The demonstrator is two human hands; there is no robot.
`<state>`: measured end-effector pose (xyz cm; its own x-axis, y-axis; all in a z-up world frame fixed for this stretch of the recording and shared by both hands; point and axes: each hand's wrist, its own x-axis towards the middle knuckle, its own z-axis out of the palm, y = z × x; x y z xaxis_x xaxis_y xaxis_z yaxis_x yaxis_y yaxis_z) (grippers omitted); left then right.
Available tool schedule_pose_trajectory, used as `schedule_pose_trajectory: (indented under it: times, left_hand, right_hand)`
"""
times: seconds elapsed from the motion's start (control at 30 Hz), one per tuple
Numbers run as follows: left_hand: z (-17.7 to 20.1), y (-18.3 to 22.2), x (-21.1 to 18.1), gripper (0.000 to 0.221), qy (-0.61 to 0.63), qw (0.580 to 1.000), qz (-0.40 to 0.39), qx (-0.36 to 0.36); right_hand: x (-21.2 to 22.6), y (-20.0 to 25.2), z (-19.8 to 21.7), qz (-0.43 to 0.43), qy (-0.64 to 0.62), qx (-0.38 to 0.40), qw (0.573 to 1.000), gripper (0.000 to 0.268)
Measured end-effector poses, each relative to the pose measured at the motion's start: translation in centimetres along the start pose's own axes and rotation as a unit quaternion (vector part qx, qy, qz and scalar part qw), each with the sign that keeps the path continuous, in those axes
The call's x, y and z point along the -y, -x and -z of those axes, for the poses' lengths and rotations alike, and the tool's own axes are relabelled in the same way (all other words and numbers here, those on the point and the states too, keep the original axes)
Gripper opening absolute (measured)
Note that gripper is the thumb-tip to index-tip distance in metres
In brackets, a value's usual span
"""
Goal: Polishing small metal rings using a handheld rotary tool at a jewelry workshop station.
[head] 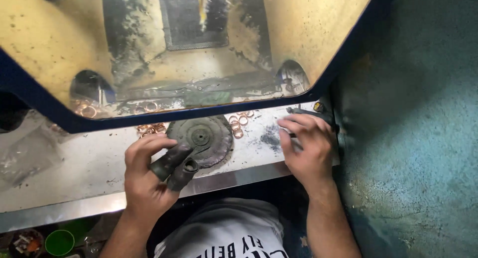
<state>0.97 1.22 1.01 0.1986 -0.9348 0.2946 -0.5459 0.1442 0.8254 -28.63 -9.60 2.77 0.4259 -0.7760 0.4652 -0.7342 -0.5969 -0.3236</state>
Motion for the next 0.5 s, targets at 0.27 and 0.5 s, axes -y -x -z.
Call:
schedule_pose_trajectory:
  times: [0.27, 0.5]
  left_hand:
    - [0.5, -0.1, -0.7, 0.04, 0.02, 1.0, -0.01, -0.019]
    - [0.4, -1.3, -0.3, 0.023, 0.022, 0.989, -0.096, -0.11]
  right_hand:
    - [-0.2, -4.7, -5.0, -0.018, 0.035, 0.124, 0.992, 0.022]
    - [-0.6, -4.9, -5.7, -0.06, 0.091, 0.167, 0.98, 0.024]
